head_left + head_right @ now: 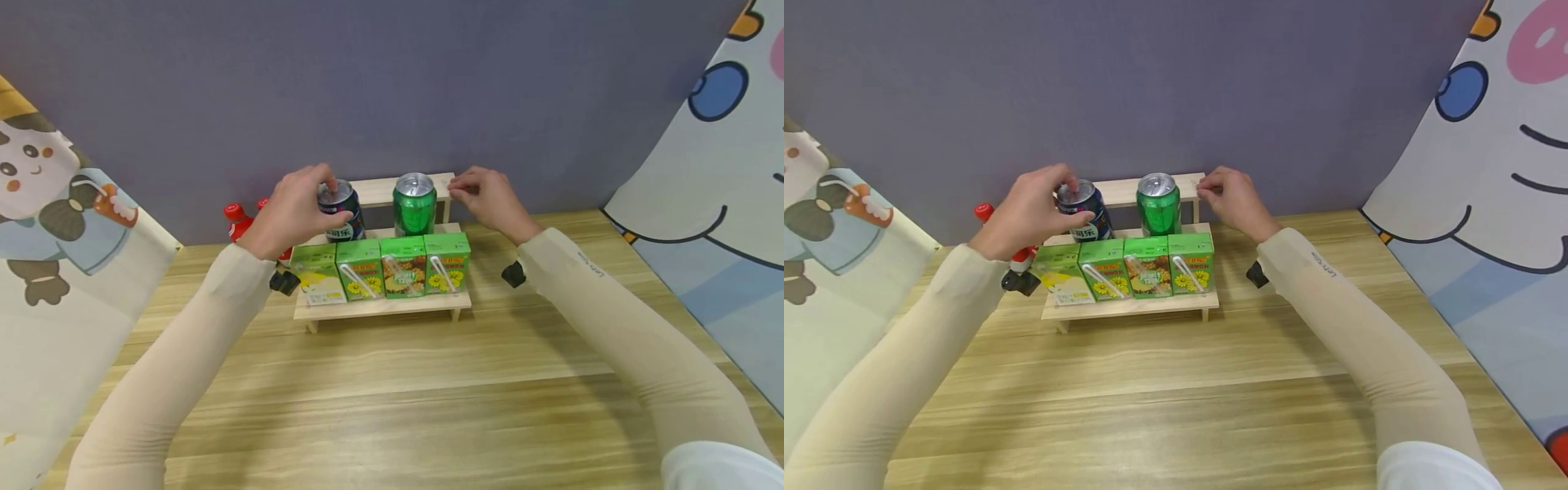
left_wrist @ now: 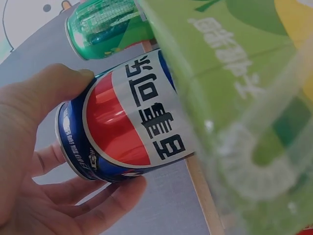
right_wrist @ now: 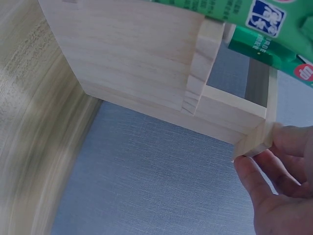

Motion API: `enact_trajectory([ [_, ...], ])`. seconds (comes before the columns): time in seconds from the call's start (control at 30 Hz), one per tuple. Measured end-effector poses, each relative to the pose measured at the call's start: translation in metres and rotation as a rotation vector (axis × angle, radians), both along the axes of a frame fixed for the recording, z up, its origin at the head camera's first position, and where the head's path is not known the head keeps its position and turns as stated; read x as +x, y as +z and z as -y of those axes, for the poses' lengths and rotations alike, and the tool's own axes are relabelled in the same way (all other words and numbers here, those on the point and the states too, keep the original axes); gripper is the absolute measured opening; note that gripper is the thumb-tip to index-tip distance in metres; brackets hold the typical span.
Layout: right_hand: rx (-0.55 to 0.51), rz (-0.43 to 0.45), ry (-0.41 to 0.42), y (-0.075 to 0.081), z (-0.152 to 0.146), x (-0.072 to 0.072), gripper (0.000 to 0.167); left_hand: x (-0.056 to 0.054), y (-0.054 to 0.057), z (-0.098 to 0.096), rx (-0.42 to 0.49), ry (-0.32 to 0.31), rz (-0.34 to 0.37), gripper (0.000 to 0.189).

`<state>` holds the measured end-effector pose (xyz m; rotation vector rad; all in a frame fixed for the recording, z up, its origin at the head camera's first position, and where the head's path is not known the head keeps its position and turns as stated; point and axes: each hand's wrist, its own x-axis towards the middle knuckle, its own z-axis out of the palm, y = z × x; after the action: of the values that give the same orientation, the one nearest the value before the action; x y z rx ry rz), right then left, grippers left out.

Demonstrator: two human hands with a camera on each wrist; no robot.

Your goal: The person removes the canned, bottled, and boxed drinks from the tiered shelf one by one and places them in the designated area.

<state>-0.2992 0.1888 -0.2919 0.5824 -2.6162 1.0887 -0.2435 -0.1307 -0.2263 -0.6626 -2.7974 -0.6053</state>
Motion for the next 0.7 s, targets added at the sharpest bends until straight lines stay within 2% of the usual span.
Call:
enact_trajectory([
  [0.3,-0.002,0.0,-0.011,0.0,0.001,-0.003,0.022,0.002,0.003,0.011,0.053,0.01,-0.064,0.038],
  [0.7,-0.014,0.005,-0.008,-0.002,0.001,-0.004,0.02,0.011,0.019,0.027,0.133,0.033,-0.173,0.036],
])
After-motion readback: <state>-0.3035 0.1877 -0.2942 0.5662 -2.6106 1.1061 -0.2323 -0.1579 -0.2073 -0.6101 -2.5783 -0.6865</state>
